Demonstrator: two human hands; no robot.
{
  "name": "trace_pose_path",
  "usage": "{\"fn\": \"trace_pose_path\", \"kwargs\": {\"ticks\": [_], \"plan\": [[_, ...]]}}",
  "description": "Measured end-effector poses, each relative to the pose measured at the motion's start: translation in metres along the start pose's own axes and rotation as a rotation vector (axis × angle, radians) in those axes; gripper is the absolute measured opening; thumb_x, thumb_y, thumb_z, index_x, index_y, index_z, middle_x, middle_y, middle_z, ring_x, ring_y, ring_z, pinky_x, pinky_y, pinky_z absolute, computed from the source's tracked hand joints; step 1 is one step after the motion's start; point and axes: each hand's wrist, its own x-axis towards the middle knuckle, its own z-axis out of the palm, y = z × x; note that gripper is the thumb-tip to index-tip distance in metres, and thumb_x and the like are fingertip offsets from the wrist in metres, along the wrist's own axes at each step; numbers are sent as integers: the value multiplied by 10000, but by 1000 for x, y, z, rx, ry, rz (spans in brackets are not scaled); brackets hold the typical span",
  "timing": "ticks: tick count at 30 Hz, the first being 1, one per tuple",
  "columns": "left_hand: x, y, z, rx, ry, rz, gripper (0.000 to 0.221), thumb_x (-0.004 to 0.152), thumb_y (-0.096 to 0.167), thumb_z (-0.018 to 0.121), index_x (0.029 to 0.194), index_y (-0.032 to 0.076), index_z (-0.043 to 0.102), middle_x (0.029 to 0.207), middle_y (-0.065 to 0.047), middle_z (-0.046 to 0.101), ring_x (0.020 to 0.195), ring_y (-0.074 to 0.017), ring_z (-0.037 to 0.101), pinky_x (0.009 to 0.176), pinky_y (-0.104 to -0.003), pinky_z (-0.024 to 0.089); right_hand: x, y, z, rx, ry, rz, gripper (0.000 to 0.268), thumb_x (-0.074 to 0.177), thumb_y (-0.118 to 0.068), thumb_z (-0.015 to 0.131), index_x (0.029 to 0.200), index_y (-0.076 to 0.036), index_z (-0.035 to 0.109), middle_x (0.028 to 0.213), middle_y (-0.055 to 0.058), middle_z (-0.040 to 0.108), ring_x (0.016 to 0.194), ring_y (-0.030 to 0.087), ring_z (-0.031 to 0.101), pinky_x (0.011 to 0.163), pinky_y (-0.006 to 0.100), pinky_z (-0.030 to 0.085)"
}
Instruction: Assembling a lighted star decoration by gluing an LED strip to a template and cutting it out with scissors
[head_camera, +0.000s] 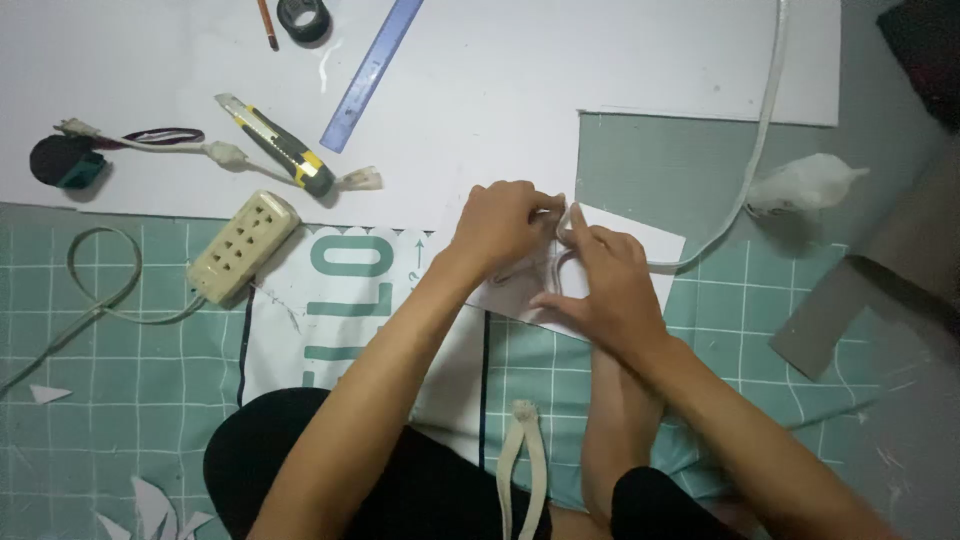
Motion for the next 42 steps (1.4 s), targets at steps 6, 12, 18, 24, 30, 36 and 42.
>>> {"fn": "trace_pose_path", "kwargs": {"ticks": [6, 12, 18, 24, 30, 36, 42], "plan": [[11, -13, 18, -14, 33, 9, 231, 883, 227, 717, 1099, 213, 799, 839, -46, 761, 894, -299, 743, 918, -518, 510, -3, 3, -2, -196, 48, -123, 1256, 671, -752, 776, 1581, 25, 395, 1223, 75, 743, 1218, 237, 625, 1089, 473, 438], [13, -12, 27, 7, 114, -13, 206, 852, 296, 767, 1036, 209, 803, 777, -30, 736, 840, -288, 734, 878, -494, 522, 1, 5, -5, -16, -8, -10, 1238, 650, -665, 860, 1579, 17, 406, 1176, 146, 745, 1214, 316, 624, 1121, 553, 378], [17, -18, 32, -48, 122, -32, 149, 889, 300, 730, 989, 222, 808, 779, -37, 742, 848, -313, 734, 882, -495, 520, -3, 8, 0, 69, -33, 71, 1189, 665, -641, 869, 1587, -43, 414, 1181, 174, 715, 1225, 344, 615, 1150, 575, 342], [10, -19, 13, -112, 50, -6, 199, 901, 333, 715, 1056, 254, 812, 826, -84, 749, 891, -376, 732, 872, -518, 533, 1, 11, -3, 142, 29, 100, 624, 954, -191, 732, 1526, -61, 519, 1100, 154, 724, 1144, 341, 657, 1104, 532, 383], [9, -22, 8, -177, 23, -34, 229, 895, 337, 722, 1101, 274, 800, 846, -88, 756, 911, -371, 737, 885, -504, 554, 18, 28, -1, 371, -10, 254, 466, 933, -235, 755, 1383, -188, 643, 988, -42, 782, 1056, 205, 718, 1027, 421, 493], [15, -31, 13, -150, -15, -46, 242, 890, 408, 718, 1115, 353, 790, 804, -51, 725, 869, -325, 732, 864, -466, 564, 33, 17, -9, 510, -58, 430, 508, 841, -145, 797, 1334, -168, 679, 932, -14, 789, 965, 192, 736, 947, 353, 533], [17, -34, 18, -144, 17, -31, 229, 888, 427, 725, 1093, 358, 800, 772, -35, 715, 834, -309, 735, 838, -458, 570, 37, 4, 0, 459, -23, 456, 579, 847, -111, 794, 1389, -28, 606, 939, 109, 759, 868, 243, 641, 816, 386, 525]]}}
